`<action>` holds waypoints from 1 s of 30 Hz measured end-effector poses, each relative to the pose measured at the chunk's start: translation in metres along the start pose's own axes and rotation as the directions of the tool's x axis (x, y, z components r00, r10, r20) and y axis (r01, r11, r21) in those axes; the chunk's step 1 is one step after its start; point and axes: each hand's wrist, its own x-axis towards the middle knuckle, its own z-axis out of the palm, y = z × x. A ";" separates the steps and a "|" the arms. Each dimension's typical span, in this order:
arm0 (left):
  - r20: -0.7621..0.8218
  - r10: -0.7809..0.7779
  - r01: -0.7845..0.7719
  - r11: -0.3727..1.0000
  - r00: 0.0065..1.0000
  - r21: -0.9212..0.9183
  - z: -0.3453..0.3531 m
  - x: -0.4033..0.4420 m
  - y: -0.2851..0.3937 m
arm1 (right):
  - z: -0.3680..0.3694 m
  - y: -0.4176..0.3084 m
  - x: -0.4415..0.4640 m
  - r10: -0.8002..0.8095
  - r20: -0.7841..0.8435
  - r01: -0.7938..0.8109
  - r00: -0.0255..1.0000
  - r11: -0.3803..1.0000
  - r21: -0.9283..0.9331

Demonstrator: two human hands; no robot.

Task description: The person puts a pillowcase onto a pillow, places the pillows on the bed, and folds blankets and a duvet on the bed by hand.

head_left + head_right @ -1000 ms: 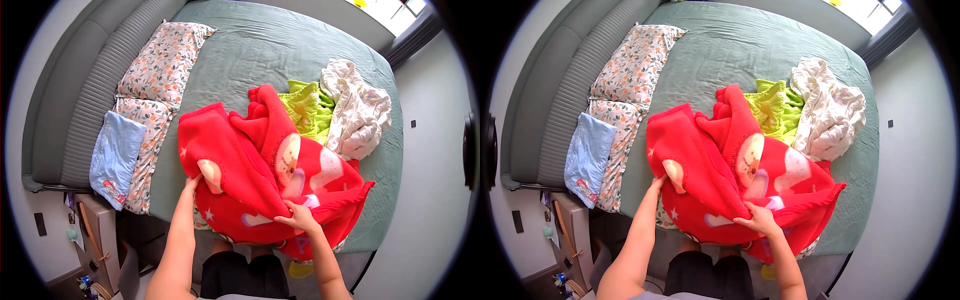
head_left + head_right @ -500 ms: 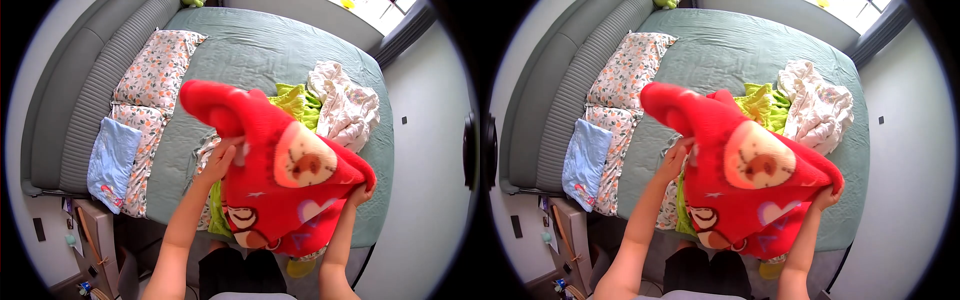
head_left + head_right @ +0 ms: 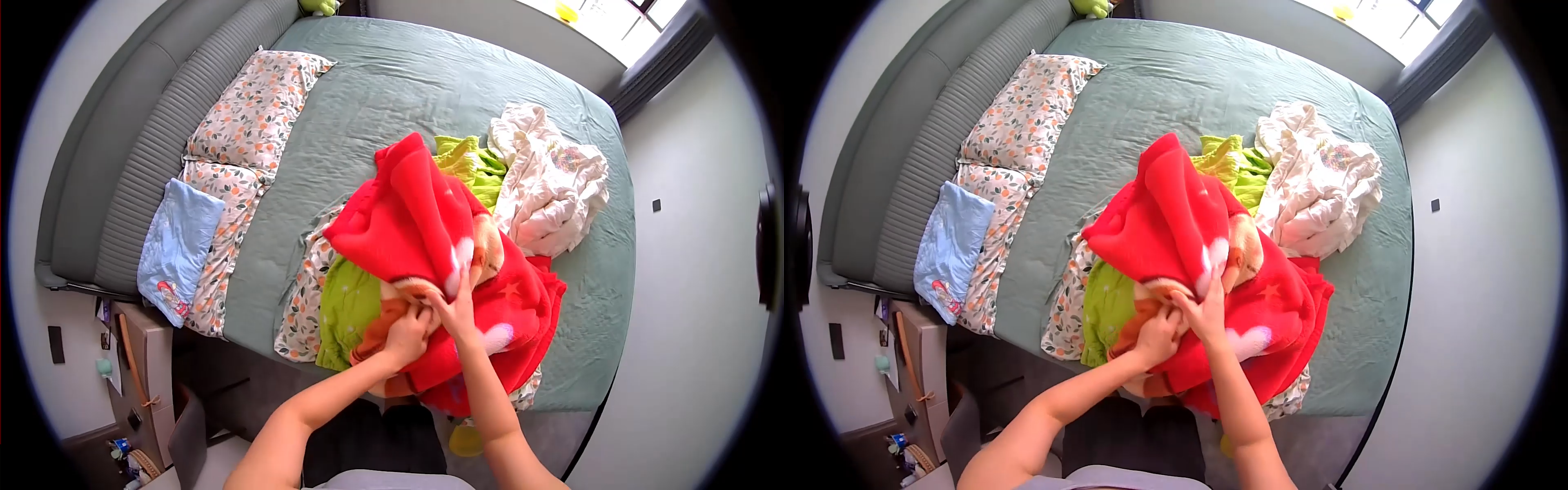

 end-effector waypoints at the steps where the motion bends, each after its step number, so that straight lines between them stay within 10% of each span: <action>1: 0.013 0.080 -0.078 0.994 0.997 -0.072 -0.003 -0.016 0.012 | 0.002 -0.001 0.007 0.131 0.042 -0.130 0.990 0.991 -0.025; 4: 0.307 0.229 -0.080 0.899 0.924 -0.430 -0.031 -0.039 0.011 | 0.010 0.023 0.009 0.430 0.037 -0.429 0.902 0.903 -0.036; 6: -0.106 -0.062 0.029 0.956 0.992 -0.290 -0.037 -0.042 -0.028 | 0.001 0.054 -0.007 0.566 0.340 -0.657 0.751 0.589 0.471; 8: -0.266 -0.246 0.221 0.968 0.932 -0.119 -0.062 -0.022 -0.083 | -0.020 0.046 -0.030 0.554 0.402 -0.668 0.729 0.446 0.596; 10: -0.495 -0.008 0.172 0.943 0.869 0.286 -0.061 0.011 -0.169 | -0.040 0.044 -0.073 0.716 0.451 -0.778 0.532 0.205 0.594; 13: -0.148 -0.136 0.156 0.979 0.980 0.132 -0.076 0.062 -0.188 | -0.051 0.041 -0.100 0.721 0.528 -0.714 0.449 -0.066 0.697; 15: 0.051 0.108 -0.113 0.989 0.993 0.095 -0.028 0.095 -0.249 | -0.050 0.012 -0.104 0.718 0.471 -0.609 0.513 -0.082 0.789; 16: 0.134 0.228 -0.248 0.956 0.964 0.157 -0.024 0.107 -0.247 | -0.045 0.006 -0.106 0.718 0.362 -0.530 0.595 0.011 0.848; 20: -0.472 0.435 -0.545 0.829 0.767 -0.122 -0.191 0.086 -0.172 | -0.020 -0.100 -0.074 0.728 -0.055 -0.222 0.683 0.279 0.934; 23: -0.513 0.427 -0.466 0.883 0.745 0.059 -0.347 0.028 -0.224 | 0.052 -0.162 -0.055 0.622 -0.223 -0.189 0.750 0.525 0.830; 26: -0.595 0.395 -0.300 0.918 0.700 0.257 -0.476 -0.054 -0.299 | 0.165 -0.201 -0.055 0.559 -0.030 -0.348 0.829 0.556 0.755; 30: -0.383 0.249 -0.022 0.861 0.890 0.508 -0.523 -0.163 -0.423 | 0.315 -0.223 -0.091 0.243 0.176 -0.292 0.954 0.888 0.356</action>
